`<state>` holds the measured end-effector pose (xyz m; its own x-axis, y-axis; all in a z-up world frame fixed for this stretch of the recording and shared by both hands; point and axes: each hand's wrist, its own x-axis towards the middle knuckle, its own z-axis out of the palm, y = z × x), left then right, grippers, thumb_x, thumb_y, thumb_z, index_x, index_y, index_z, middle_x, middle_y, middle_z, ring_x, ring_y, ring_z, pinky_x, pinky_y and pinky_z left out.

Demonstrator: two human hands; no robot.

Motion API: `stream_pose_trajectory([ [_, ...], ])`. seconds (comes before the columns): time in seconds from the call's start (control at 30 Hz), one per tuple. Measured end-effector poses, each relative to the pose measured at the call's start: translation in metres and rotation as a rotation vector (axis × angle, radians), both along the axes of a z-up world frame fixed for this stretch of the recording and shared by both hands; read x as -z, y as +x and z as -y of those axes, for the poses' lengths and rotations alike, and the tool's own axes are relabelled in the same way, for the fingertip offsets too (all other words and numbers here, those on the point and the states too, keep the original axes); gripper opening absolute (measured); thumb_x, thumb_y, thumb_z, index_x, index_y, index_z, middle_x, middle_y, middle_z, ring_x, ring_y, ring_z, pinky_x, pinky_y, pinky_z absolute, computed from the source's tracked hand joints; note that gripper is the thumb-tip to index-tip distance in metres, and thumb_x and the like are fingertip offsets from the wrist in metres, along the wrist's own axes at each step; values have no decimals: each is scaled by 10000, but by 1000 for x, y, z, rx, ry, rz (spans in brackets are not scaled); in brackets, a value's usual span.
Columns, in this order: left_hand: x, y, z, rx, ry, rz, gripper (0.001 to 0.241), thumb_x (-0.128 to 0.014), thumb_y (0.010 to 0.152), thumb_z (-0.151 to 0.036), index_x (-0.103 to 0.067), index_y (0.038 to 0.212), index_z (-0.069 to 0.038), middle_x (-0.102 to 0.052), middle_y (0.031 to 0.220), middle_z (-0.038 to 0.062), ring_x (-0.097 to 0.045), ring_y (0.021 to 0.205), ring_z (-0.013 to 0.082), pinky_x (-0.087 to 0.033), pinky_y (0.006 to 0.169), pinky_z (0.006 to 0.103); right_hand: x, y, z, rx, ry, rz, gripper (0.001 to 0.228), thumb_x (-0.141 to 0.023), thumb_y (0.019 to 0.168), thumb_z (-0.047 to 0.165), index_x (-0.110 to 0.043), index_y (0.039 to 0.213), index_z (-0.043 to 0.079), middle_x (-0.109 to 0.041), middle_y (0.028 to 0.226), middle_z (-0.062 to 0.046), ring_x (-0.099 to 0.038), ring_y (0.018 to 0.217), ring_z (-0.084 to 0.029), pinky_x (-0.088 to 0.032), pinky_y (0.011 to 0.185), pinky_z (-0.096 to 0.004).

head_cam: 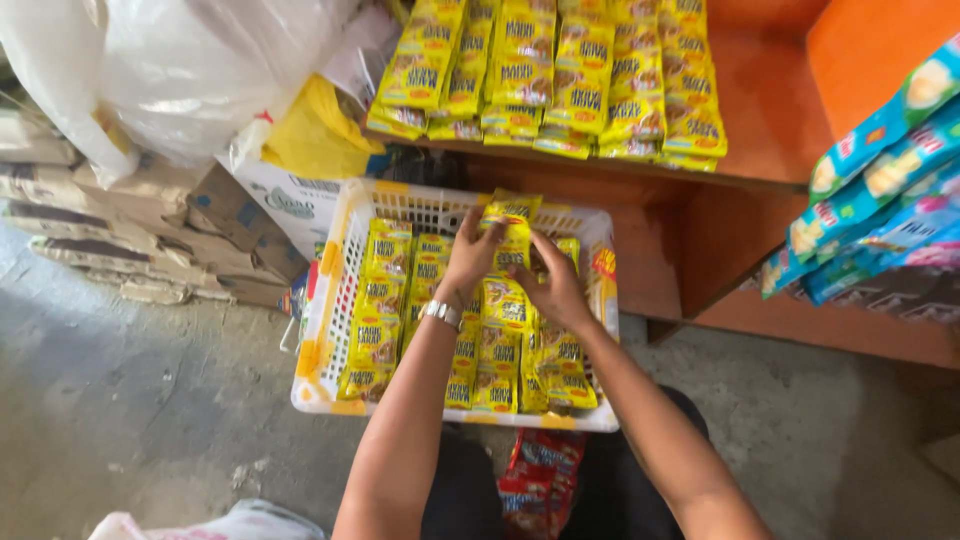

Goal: Arranging and counting seasoning packets from a plastic basket onto a shelf.

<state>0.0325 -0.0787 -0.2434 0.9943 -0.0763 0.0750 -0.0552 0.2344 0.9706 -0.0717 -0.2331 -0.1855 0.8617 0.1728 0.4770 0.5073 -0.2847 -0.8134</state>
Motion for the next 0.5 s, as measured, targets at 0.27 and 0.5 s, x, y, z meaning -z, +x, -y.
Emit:
stream_pose_trajectory([
  [0.27,-136,-98,-1,175,126,365,442,-601,910,11,-562,1350,-6,-652,1187,83,-634,978,152,-541,826,319,-56,-38,-8,105,266,248,897,-720,965,153,-115,1618,40,-480,1451,-146,-541,1296,-224,-482,1053,-361],
  [0.5,-168,-119,-1,-68,449,747,523,-682,905,-26,-506,1396,7,-660,1274,187,-644,1174,312,-529,985,415,-39,23,26,546,113,350,245,-695,1007,157,-609,1088,-58,-614,977,-160,-537,865,-200,-455,759,-336],
])
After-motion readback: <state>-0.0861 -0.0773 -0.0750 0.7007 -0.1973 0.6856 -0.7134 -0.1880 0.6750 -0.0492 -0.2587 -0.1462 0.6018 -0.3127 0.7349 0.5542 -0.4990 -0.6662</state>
